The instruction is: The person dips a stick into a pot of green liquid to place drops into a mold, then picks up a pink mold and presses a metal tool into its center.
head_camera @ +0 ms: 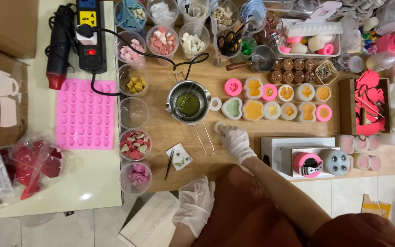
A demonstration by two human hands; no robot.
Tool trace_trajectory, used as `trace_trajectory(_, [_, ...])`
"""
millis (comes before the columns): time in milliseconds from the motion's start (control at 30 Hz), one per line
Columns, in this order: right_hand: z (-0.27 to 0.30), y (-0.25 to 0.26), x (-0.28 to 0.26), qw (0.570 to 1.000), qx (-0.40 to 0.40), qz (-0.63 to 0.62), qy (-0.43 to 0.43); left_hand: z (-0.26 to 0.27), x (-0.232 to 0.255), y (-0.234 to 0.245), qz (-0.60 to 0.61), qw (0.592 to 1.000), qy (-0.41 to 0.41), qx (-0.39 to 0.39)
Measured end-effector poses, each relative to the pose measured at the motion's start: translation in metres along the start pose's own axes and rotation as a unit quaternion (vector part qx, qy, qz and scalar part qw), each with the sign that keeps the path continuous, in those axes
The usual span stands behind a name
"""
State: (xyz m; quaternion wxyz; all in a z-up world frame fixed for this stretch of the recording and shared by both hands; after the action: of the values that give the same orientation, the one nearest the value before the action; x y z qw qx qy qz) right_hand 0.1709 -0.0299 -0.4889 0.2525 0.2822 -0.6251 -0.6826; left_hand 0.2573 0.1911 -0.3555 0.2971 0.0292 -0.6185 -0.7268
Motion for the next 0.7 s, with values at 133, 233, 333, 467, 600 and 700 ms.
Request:
trace_trajectory(133, [0.021,0.032,-0.005,0.999,0.021,0.024,-0.005,0.001,-0.008,-0.003,-0.031,0.999,-0.008,-0.008])
trace_trajectory(233, [0.008,0.036,-0.01,0.989,0.148,0.0,0.031,0.003,-0.009,-0.003,-0.036,0.999,-0.005,-0.009])
trace_trajectory(333, [-0.031,0.011,-0.014,0.995,0.1,-0.022,0.004,0.003,-0.007,-0.001,-0.018,1.0,-0.001,-0.001])
trace_trajectory(467, [-0.056,-0.014,-0.029,0.999,0.034,0.012,-0.007,0.007,-0.007,0.007,0.019,0.996,0.006,0.087])
trace_trajectory(600, [-0.055,-0.001,-0.03,0.997,0.066,-0.038,0.033,0.013,-0.009,0.008,-0.012,0.998,0.022,0.06])
trace_trajectory(700, [-0.058,0.0,-0.028,0.996,0.065,-0.002,0.067,0.014,-0.009,0.003,-0.034,0.999,0.041,-0.004])
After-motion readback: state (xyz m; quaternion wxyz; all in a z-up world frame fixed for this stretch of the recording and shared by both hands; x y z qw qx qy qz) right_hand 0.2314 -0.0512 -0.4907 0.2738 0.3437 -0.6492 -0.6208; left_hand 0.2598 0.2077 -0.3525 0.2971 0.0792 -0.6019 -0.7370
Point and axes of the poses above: each hand's wrist, its own z-axis away from the middle knuckle, its own y-axis out of the back of the hand, x = y × z, the point moved 3 cm from there along -z, towards the middle knuckle, and after that the axes turned 9 degrees about x, right-handed, at the moved point
